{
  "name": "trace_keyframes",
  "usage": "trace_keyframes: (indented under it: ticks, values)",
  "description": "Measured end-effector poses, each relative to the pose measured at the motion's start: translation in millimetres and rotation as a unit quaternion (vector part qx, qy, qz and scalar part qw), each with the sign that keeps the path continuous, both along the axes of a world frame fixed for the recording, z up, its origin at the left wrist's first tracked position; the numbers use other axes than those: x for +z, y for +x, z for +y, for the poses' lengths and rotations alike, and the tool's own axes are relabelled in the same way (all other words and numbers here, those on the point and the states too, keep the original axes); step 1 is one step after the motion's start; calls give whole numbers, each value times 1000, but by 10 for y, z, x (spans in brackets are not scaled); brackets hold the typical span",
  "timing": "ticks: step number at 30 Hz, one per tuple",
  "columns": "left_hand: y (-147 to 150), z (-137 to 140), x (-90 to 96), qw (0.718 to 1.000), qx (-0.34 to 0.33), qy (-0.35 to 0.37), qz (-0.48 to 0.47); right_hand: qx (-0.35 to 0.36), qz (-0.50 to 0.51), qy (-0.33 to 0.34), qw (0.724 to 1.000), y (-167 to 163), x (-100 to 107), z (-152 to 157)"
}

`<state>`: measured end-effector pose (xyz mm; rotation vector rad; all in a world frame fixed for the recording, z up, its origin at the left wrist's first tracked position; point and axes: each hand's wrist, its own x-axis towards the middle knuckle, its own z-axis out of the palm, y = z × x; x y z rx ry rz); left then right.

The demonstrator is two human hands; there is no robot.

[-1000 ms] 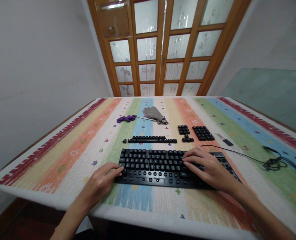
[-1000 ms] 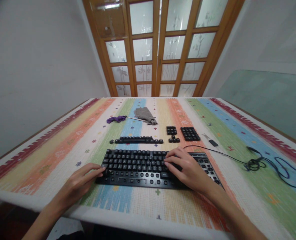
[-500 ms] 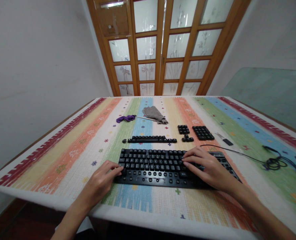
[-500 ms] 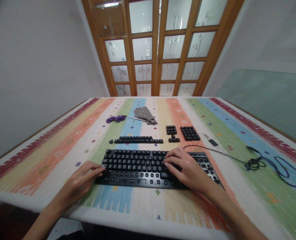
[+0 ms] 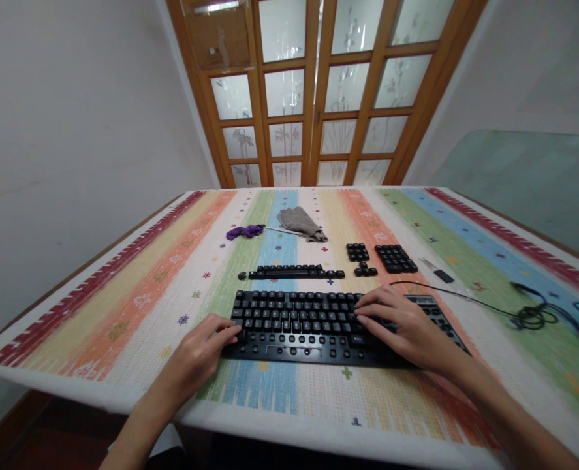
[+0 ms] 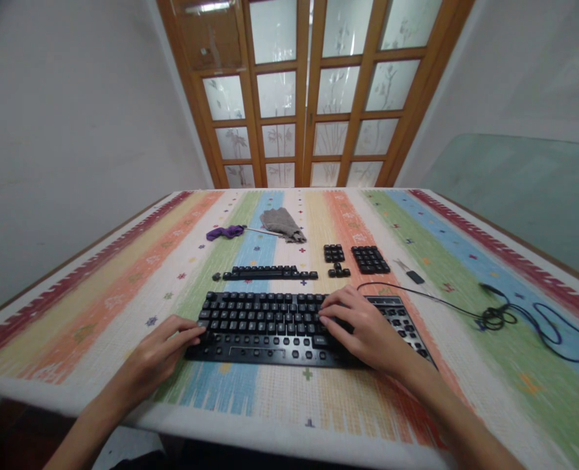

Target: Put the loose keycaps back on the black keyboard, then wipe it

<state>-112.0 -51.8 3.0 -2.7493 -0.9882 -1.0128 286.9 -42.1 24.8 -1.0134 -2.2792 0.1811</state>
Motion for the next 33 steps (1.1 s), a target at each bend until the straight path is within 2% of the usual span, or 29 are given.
trace_keyframes:
  ticks: [7, 17, 24, 33]
  values:
    - [41, -13, 24, 1000, -3, 7, -1, 2, -3, -2, 1000, -19, 26, -1]
    - [54, -2, -39, 1000, -2, 7, -3, -3, -6, -3, 1000, -15, 7, -2]
    - [46, 8, -11, 1000, 1, -20, -10, -2, -4, 2, 1000, -7, 8, 0]
    - [50, 3, -22, 1000, 9, -6, -24, 1, -13, 1, 1000, -9, 2, 0]
